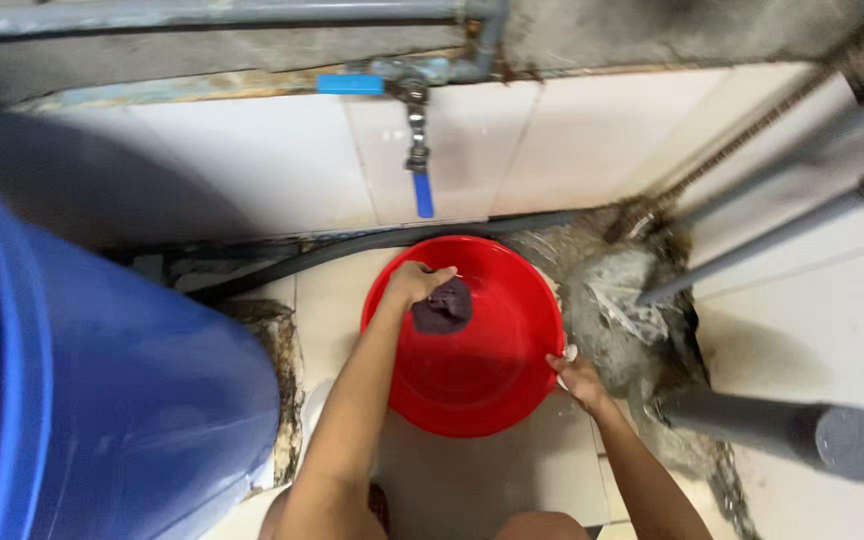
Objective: The person hand-washes a dark garment in a red basin filled with soapy water, then drains the water, refills the basin from a tap, and rinses the garment. The person wrings out the garment and continues rinsing it under running water.
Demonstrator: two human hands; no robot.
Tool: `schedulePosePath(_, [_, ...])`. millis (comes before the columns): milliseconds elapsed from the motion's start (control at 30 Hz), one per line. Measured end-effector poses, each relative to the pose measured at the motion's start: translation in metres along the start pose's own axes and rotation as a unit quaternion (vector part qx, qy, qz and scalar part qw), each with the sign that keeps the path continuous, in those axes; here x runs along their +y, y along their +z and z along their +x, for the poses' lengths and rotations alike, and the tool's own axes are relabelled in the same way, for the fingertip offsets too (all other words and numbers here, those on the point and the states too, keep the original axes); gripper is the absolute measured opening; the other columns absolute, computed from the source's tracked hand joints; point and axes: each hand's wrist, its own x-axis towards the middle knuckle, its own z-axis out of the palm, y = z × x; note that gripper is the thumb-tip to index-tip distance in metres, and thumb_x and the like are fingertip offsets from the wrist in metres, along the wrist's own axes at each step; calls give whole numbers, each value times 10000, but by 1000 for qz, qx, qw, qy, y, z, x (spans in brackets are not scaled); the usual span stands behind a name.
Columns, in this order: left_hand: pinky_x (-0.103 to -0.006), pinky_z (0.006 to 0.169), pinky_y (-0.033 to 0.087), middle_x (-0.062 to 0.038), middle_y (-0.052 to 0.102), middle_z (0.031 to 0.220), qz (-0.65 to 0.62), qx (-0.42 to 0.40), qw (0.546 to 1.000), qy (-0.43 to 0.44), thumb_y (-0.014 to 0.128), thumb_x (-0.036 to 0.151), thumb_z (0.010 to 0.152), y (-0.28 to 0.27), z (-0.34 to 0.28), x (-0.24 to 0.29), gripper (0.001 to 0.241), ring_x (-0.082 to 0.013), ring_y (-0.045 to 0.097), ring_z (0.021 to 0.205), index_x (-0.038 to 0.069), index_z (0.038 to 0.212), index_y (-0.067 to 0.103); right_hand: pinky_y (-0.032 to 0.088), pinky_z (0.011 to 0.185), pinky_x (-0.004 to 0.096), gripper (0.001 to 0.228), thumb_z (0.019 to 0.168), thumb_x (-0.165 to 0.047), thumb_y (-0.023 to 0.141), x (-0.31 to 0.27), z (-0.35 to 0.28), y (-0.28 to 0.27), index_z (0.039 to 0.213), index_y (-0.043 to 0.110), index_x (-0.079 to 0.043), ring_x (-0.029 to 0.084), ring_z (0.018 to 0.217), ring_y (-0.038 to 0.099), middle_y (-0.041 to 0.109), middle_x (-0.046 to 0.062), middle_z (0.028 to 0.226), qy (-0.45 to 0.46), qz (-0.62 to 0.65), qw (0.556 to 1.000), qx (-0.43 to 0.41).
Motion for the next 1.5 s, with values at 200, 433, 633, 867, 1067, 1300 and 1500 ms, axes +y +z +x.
schedulePosePath(200, [-401,793,563,-207,773,1023,-156,69,985,10,790,550,828,27,-32,-30,650,-282,738,914,-54,1065,737,565,810,372,251,971,-193,610,-35,34,19,1166,707,-67,225,924,699,718,108,1045,-279,-326,901,59])
schedulePosePath(433, [-416,628,644,-81,722,972,-531,0,840,-115,762,126,811,55,-67,-79,314,-224,734,825,146,1096,632,477,963,546,645,857,-296,800,-126,29,87,1330,596,91,515,1206,572,607,341,1278,-549,-393,733,-85])
schedulePosePath(633, [-350,608,629,-63,694,881,-581,6,805,-122,637,191,875,45,-55,-80,223,-198,691,765,102,1079,659,550,903,440,178,967,-110,647,-315,-42,123,1114,744,-85,384,979,703,745,196,1086,-541,-362,759,2])
schedulePosePath(867, [-288,598,545,-23,683,971,-592,-15,789,-163,738,600,899,32,-69,-36,490,-169,604,754,154,1100,716,489,1064,459,374,937,23,607,-443,-81,189,1308,623,65,439,1225,589,611,287,1317,-697,-219,657,189])
schedulePosePath(1067, [-314,691,578,-58,742,956,-611,-42,775,-157,804,336,849,37,-90,-29,360,-176,691,807,104,1115,736,482,973,469,416,881,-199,746,-483,-69,215,1225,659,18,415,1114,593,640,222,1170,-672,-207,688,182])
schedulePosePath(1300, [-324,708,539,-88,765,896,-404,71,905,-113,764,445,878,16,-87,-33,475,-171,705,770,-8,1018,773,517,937,434,245,1009,-280,673,-479,-54,211,979,715,-40,342,1021,637,678,123,1011,-543,-168,817,93])
schedulePosePath(1500, [-348,703,582,-144,763,850,-612,-6,787,-84,527,389,955,26,-58,-4,472,-243,729,728,-29,1070,715,419,1061,442,319,1041,-161,642,-433,-31,189,1296,649,31,353,1290,533,576,257,1377,-684,-48,719,115])
